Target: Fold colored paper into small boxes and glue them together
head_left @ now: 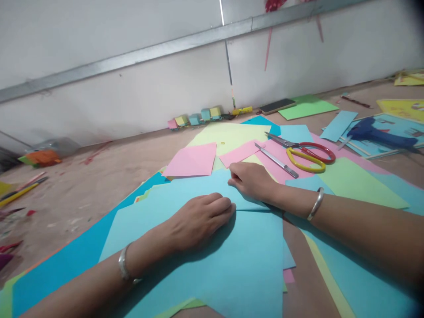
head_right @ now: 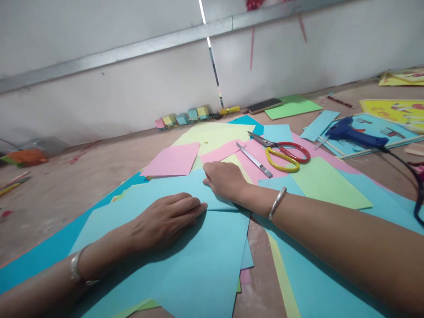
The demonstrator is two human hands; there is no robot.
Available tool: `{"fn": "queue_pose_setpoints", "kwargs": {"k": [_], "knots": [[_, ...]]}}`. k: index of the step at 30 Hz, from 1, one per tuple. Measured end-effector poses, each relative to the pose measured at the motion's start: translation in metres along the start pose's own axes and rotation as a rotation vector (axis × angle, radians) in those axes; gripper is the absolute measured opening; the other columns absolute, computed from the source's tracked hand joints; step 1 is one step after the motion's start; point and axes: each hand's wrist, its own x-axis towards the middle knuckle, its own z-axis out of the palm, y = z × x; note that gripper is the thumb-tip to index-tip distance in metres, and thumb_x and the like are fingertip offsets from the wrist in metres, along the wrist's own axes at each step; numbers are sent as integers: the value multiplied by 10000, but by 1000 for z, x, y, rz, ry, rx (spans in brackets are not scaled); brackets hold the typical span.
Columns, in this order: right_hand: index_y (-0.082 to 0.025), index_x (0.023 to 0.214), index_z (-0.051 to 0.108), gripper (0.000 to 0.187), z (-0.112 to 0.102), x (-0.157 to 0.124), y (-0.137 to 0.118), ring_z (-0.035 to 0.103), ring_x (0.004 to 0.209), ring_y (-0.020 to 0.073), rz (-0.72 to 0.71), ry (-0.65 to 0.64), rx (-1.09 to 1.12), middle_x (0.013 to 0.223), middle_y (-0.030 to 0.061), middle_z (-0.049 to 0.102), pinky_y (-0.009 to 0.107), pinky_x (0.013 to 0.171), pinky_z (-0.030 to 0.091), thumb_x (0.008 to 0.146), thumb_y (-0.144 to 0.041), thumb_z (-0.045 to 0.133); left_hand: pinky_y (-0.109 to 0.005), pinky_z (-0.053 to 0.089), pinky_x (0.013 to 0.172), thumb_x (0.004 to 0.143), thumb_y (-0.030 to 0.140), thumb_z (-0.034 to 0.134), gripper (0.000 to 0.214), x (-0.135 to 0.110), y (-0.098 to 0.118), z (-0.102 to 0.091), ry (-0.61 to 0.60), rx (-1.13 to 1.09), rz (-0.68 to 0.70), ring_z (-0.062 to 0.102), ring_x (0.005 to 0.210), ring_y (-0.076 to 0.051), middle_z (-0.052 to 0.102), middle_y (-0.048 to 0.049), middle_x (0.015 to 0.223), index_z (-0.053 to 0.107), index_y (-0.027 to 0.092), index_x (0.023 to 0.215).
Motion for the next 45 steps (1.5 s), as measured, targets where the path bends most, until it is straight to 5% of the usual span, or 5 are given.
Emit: {"fn": "queue_pose_setpoints", "kwargs": {"k": [10,20,30,35,45], "knots": [[-176,868,577,104,-3,-1,-1,523,683,151,14,-7,-6,807,26,649,275,560,239,885,-276,598,-324,408,634,1023,310,206,405,12,-6,1,-70,-196,57,441,668,-183,552,-62,878,464,197,1314],[-176,874,586,89,-3,0,0,514,684,145,23,-18,13,808,23,652,273,560,241,880,-263,596,-274,423,615,989,537,244,527,35,-5,-11,-245,-337,-51,543,709,-174,594,-71,952,544,254,1318],[-183,812,566,106,-3,1,1,486,668,135,15,-12,55,768,8,631,268,559,244,866,-262,612,-247,241,450,986,554,252,471,50,7,-11,-291,-84,-73,460,514,-144,596,-18,750,491,412,1365],[-185,799,559,124,-2,0,2,477,665,133,12,-7,68,764,5,620,267,564,248,864,-268,624,-250,204,437,965,611,157,562,40,14,-4,-239,-1,-97,402,475,-134,557,-30,813,393,403,1431],[-186,776,534,153,-3,1,2,465,666,131,8,-1,75,740,-7,592,256,574,245,862,-256,640,-283,323,499,1018,374,307,376,-12,15,0,104,-100,-195,451,564,-153,525,-11,707,605,169,1121]]}}
